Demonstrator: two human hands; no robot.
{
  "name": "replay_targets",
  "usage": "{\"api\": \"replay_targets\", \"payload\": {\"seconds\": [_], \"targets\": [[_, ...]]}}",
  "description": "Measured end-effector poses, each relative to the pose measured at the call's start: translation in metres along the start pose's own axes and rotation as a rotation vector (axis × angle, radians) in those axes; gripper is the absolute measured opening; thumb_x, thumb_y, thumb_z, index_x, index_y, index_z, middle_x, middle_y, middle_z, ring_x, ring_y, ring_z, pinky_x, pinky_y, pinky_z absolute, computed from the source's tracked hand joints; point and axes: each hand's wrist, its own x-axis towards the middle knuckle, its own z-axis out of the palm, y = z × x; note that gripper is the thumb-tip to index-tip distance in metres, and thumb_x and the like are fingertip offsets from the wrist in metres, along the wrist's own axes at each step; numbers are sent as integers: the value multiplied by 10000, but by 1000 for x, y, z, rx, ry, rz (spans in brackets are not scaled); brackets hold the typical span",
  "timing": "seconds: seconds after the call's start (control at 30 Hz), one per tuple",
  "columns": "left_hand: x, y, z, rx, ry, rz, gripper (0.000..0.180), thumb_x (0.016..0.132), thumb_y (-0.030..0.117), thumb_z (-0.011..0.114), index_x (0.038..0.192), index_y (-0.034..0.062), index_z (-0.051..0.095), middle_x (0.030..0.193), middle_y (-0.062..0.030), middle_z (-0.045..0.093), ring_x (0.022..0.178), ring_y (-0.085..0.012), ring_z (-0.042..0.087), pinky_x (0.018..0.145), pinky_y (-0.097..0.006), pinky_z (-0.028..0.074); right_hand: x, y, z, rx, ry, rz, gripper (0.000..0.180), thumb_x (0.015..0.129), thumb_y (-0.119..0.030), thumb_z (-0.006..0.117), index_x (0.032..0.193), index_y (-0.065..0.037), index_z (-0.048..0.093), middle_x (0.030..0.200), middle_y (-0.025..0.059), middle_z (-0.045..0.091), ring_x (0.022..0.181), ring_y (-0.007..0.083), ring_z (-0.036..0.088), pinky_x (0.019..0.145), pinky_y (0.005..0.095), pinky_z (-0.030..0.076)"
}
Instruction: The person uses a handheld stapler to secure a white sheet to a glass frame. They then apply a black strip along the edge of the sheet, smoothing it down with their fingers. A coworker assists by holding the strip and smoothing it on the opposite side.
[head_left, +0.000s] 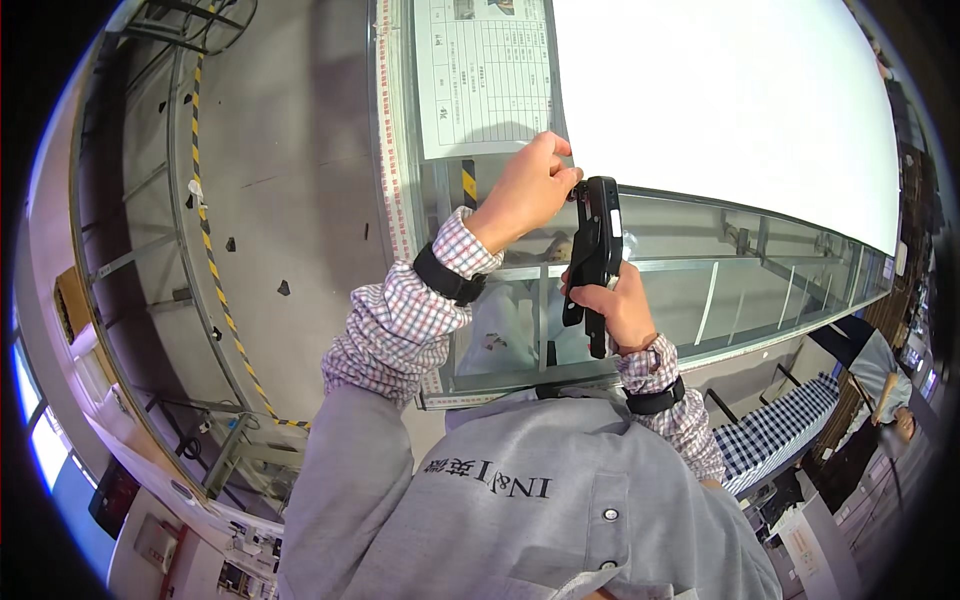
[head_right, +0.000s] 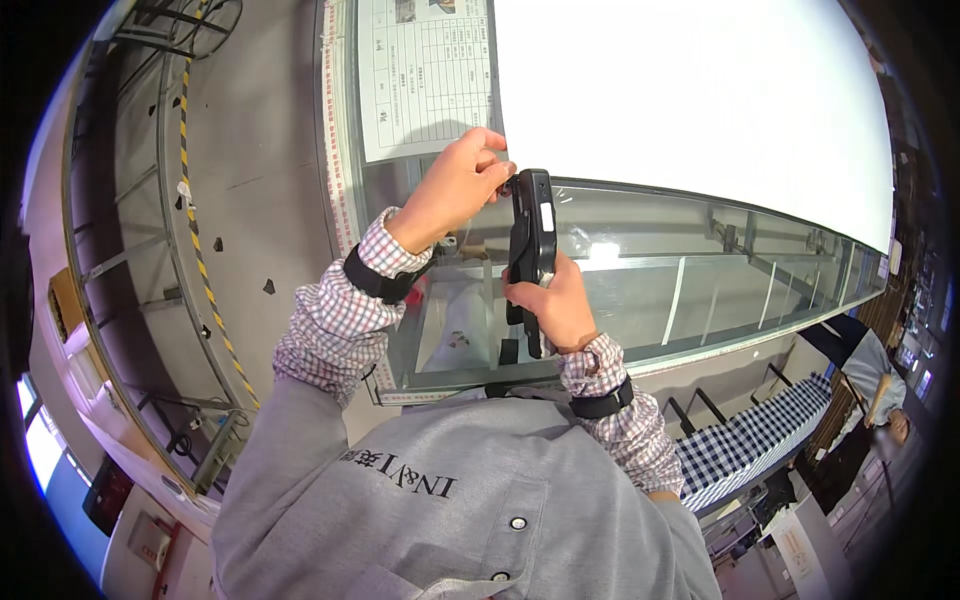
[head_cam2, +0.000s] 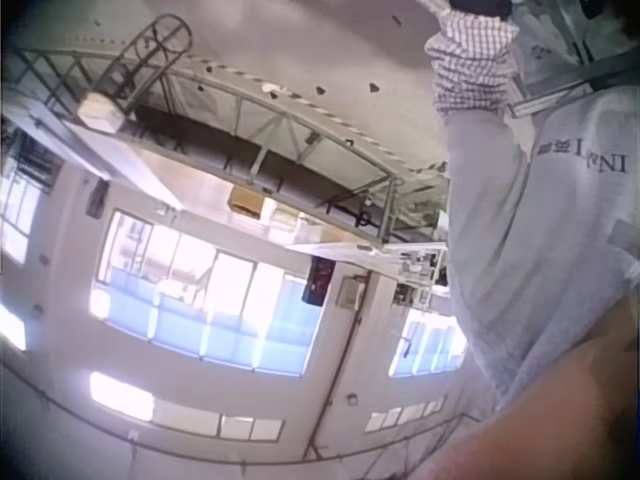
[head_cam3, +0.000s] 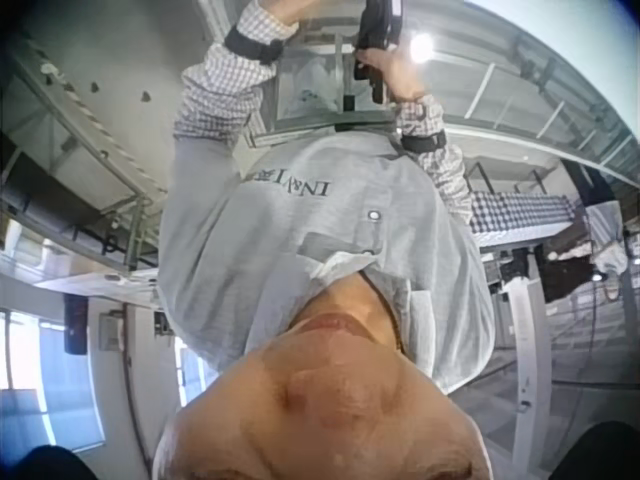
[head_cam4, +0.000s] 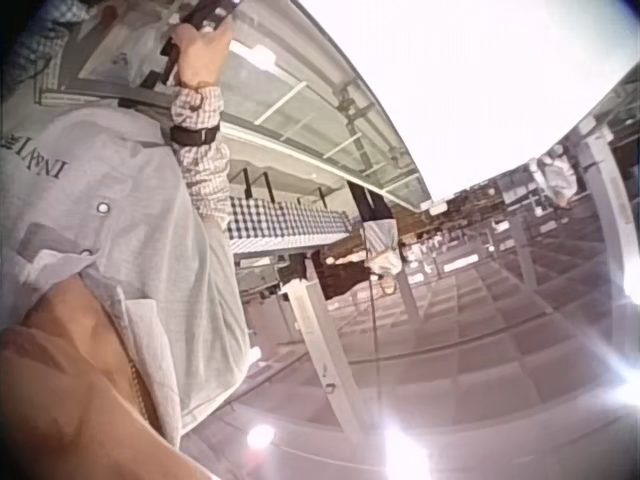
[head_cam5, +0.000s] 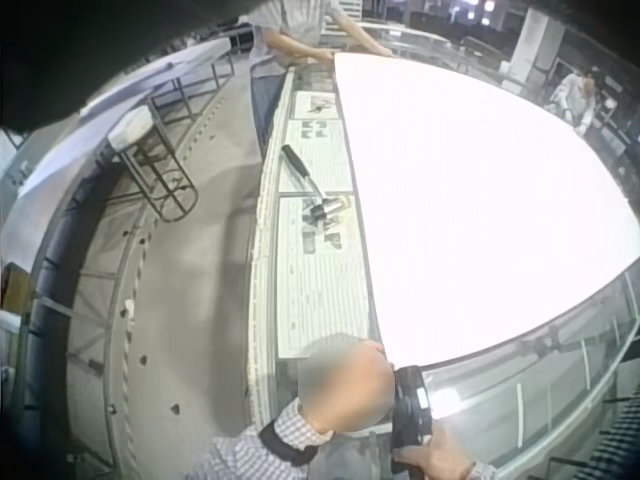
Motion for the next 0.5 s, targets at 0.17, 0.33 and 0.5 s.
{"api": "replay_targets", "payload": {"seconds": [0.17,0.33,0.5], "targets": [[3,4,-4,9,-32,-40,273,818,93,535,1020,-66,442,658,-51,533,570,-93,495,536,-229,416,2,-4,1,1,-7,2,185,610,-35,571,783,31,572,708,70,590,657,142,553,616,263,444],[2,7,-5,12,-47,-52,263,819,92,534,1008,-67,445,661,-47,530,574,-89,492,534,-227,413,2,-5,2,-5,5,6,185,612,-30,556,785,34,578,715,77,592,673,153,559,627,267,446],[1,11,-4,-65,-44,-67,236,826,83,527,995,-60,446,669,-43,531,574,-87,491,528,-220,409,2,-5,3,-40,37,36,133,651,-54,598,737,43,568,648,80,582,572,145,559,530,256,450]]}}
